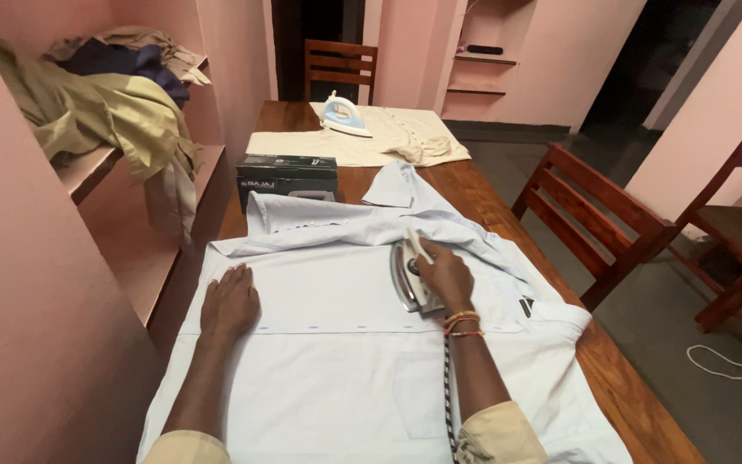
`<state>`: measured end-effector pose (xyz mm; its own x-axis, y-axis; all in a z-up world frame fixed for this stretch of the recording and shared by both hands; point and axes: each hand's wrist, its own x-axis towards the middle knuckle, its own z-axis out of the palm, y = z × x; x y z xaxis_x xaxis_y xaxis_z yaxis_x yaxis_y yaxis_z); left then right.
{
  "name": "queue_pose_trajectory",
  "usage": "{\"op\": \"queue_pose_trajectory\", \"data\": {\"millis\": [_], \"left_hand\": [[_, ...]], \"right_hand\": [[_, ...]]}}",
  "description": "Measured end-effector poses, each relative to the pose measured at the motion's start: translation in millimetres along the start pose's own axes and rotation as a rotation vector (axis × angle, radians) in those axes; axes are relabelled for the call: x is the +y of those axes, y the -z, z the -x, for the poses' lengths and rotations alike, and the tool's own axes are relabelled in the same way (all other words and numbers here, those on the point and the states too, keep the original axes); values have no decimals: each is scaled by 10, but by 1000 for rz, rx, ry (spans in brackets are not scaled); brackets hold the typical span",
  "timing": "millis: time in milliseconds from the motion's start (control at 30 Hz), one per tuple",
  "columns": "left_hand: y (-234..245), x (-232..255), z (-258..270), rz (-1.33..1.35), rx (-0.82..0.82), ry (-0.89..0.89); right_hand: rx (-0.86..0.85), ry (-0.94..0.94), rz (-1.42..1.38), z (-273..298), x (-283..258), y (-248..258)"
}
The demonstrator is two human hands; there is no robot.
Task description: The person irons a light blue shirt laid out on a wooden table. They move the iron back and forth across the shirt's body and sleeves, smoothing the fabric. The person occasionally adjusts the shirt with their left hand while ironing with their right.
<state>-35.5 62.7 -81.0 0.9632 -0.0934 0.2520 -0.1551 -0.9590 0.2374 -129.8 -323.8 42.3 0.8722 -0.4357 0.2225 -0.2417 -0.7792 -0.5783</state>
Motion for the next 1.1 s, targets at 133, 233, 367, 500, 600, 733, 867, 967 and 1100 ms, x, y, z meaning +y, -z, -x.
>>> {"op": "queue_pose_trajectory", "data": {"millis": [133, 233, 367, 500, 600, 733, 867, 967, 1100], "left_hand": [[41, 19, 21, 1, -15, 4], [59, 39, 44, 6, -13, 7], [59, 29, 38, -8, -9, 1], [26, 16, -1, -3, -22, 8], [12, -10, -9, 13, -10, 4], [35, -7, 7, 17, -5, -3], [67, 11, 31, 33, 1, -2], [72, 2, 17, 44, -8, -2], [41, -18, 14, 59, 6, -8]], "right_hand": [[-21, -100, -54, -201, 341, 146], [35, -128, -14, -347, 603, 190], [165, -130, 49, -433, 815, 178], [83, -136, -40, -432, 775, 234], [-86, -111, -143, -355, 542, 237], [-232, 128, -291, -235, 131, 168], [-430, 231, -390, 25, -326, -9], [-430, 394, -188, 225, -610, -108], [-462, 515, -112, 425, -769, -178]]}}
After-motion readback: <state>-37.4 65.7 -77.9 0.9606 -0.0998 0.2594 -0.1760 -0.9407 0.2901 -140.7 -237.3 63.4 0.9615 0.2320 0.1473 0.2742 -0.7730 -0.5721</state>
